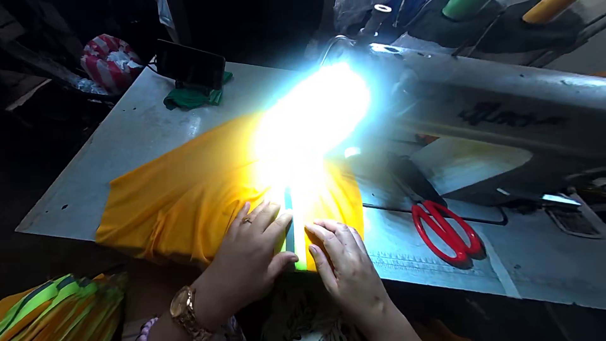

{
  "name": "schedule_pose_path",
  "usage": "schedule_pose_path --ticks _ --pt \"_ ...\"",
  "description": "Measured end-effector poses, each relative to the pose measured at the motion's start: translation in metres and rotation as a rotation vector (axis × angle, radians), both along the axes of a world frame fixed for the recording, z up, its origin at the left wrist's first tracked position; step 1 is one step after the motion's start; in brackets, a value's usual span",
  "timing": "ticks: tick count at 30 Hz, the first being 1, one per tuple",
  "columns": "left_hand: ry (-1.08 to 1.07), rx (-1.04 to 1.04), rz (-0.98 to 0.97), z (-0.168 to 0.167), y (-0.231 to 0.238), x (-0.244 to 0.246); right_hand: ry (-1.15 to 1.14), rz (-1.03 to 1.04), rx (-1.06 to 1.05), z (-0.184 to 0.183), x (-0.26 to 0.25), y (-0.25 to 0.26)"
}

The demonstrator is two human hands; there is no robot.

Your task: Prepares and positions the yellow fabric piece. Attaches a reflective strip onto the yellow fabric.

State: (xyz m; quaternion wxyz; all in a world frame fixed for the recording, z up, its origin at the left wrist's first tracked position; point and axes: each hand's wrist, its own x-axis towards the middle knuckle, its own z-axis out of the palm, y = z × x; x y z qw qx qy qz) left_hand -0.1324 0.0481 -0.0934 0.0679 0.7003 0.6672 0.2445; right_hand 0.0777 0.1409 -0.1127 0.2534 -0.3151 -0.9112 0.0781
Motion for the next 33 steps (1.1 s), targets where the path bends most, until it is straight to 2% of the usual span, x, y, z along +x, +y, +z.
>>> schedule_pose_path --ticks 4,14,21,26,29,33 --pt "0.014 -0.087 0.036 -0.001 -0.001 -0.002 -0.007 0.008 -0.008 0.0 0.002 0.001" --pt "-0.027 -0.119 0.004 -0.002 -0.004 -0.007 -0.047 0.021 0.003 -0.003 0.003 0.001" --pt "0.122 0.151 -0.035 -0.012 -0.015 0.005 -0.065 0.031 0.019 0.004 0.002 -0.001" --pt "0.157 0.137 -0.04 -0.01 -0.013 0.005 -0.176 0.01 -0.13 0.044 -0.009 -0.004" --pt "0.126 0.053 -0.07 -0.01 0.004 -0.005 -0.132 -0.018 0.074 0.015 -0.014 0.02" --pt "0.138 -0.001 -0.108 0.001 0.04 -0.025 -0.168 -0.043 0.121 0.019 -0.032 0.051"
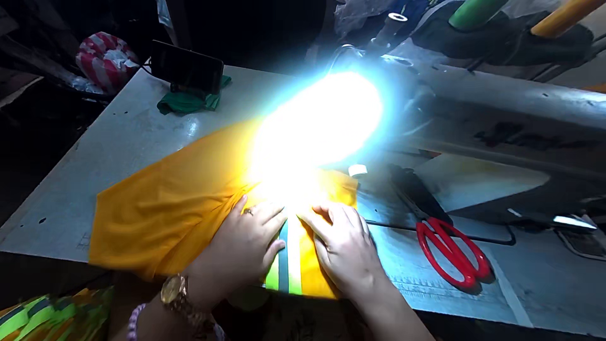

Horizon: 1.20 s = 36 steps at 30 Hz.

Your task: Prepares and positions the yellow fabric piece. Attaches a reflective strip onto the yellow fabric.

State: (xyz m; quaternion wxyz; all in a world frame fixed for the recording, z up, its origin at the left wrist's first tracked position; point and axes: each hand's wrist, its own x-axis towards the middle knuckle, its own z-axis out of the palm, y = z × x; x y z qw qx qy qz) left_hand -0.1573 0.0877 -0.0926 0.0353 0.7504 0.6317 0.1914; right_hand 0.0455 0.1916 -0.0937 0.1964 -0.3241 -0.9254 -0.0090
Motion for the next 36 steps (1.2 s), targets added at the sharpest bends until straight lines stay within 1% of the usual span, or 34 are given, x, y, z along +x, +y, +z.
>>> schedule_pose_path --ticks 4,6,8,9,10,11,12,13,14,15,16,17,19,20,21,23,24,27,29,31,32,34,35,36 --pt "0.031 -0.045 -0.011 0.01 0.027 -0.012 0.002 -0.023 -0.019 0.01 -0.017 0.019" --pt "0.036 -0.026 -0.012 0.011 0.027 -0.011 0.024 -0.02 -0.095 0.015 -0.015 0.023" --pt "-0.067 0.074 -0.044 0.009 0.005 0.0 0.096 -0.018 -0.159 0.024 0.003 0.025" --pt "-0.167 0.104 -0.071 0.01 -0.015 0.008 0.142 -0.034 -0.153 0.03 0.02 0.026" --pt "-0.301 0.076 -0.106 0.013 -0.038 0.016 0.169 -0.062 -0.131 0.037 0.042 0.028" --pt "-0.466 -0.036 -0.158 0.016 -0.062 0.022 0.169 -0.106 -0.084 0.044 0.066 0.03" --pt "-0.606 -0.218 -0.195 0.018 -0.082 0.024 0.156 -0.166 -0.038 0.051 0.09 0.032" --pt "-0.678 -0.41 -0.197 0.014 -0.098 0.024 0.121 -0.241 -0.009 0.054 0.113 0.036" --pt "-0.705 -0.572 -0.155 0.004 -0.109 0.023 0.048 -0.326 -0.016 0.056 0.135 0.039" --pt "-0.73 -0.697 -0.069 -0.009 -0.117 0.022 -0.037 -0.394 -0.055 0.054 0.157 0.042" --pt "-0.784 -0.777 0.064 -0.022 -0.12 0.024 -0.116 -0.439 -0.11 0.05 0.175 0.046" --pt "-0.868 -0.804 0.215 -0.032 -0.121 0.028 -0.171 -0.467 -0.164 0.045 0.188 0.051" --pt "-1.066 -0.779 0.443 -0.04 -0.114 0.04 -0.205 -0.475 -0.203 0.035 0.2 0.057" --pt "-1.162 -0.767 0.489 -0.04 -0.11 0.046 -0.217 -0.468 -0.205 0.034 0.2 0.059" --pt "-1.23 -0.759 0.481 -0.041 -0.106 0.051 -0.241 -0.464 -0.219 0.036 0.197 0.06" --pt "-1.299 -0.747 0.414 -0.042 -0.101 0.06 -0.317 -0.484 -0.246 0.044 0.184 0.057" --pt "-1.346 -0.706 0.348 -0.045 -0.1 0.064 -0.347 -0.494 -0.242 0.045 0.18 0.057" --pt "-1.503 -0.493 0.194 -0.054 -0.105 0.072 -0.374 -0.499 -0.274 0.048 0.184 0.066" --pt "-1.592 -0.4 0.114 -0.049 -0.114 0.071 -0.351 -0.463 -0.399 0.058 0.188 0.07" --pt "-1.676 -0.378 0.148 -0.039 -0.121 0.073 -0.283 -0.319 -0.588 0.07 0.191 0.068" --pt "-1.705 -0.379 0.173 -0.035 -0.123 0.075 -0.254 -0.229 -0.717 0.077 0.189 0.065" --pt "-1.739 -0.381 0.177 -0.03 -0.124 0.076 -0.186 -0.012 -1.121 0.087 0.18 0.061" --pt "-1.744 -0.385 0.162 -0.028 -0.123 0.077 -0.202 0.09 -1.315 0.09 0.173 0.061" --pt "-1.746 -0.389 0.146 -0.025 -0.123 0.077 -0.273 0.181 -1.457 0.092 0.165 0.063"
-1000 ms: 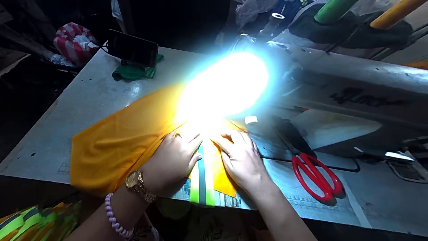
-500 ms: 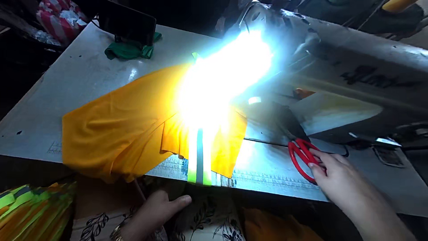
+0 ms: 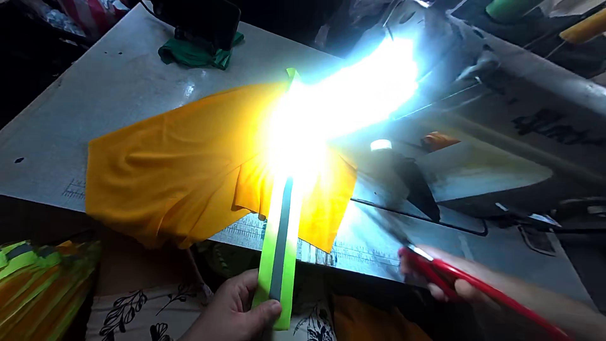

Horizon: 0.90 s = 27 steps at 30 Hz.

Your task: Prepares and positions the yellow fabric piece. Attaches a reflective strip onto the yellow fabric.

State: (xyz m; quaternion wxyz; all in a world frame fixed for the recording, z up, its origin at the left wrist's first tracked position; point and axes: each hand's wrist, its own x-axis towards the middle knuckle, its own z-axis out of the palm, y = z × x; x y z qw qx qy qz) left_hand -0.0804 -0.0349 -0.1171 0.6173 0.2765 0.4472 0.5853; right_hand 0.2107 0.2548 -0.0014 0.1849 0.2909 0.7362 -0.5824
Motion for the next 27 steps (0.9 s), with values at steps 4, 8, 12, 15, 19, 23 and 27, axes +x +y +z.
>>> schedule_pose_path --ticks 4,8,12,15,19,23,27 --pt "-0.034 0.037 -0.002 0.012 0.001 0.001 -0.177 0.258 -0.226 -0.004 -0.027 0.008" --pt "-0.061 0.044 0.01 0.018 0.001 0.001 -0.322 0.348 -0.284 -0.003 -0.073 0.006" --pt "-0.082 0.05 0.007 0.016 0.0 0.002 -0.376 0.333 -0.329 -0.005 -0.109 0.005" --pt "-0.1 0.047 0.011 0.014 0.0 0.001 -0.375 0.377 -0.294 -0.005 -0.124 0.006" --pt "-0.122 0.055 0.004 0.013 0.0 -0.001 -0.351 0.352 -0.288 -0.006 -0.127 0.007" --pt "-0.122 0.037 -0.02 0.011 -0.001 -0.002 -0.368 0.298 -0.303 -0.007 -0.119 0.007" --pt "-0.115 0.05 -0.046 0.01 -0.001 0.0 -0.327 0.336 -0.308 -0.014 -0.118 0.004"
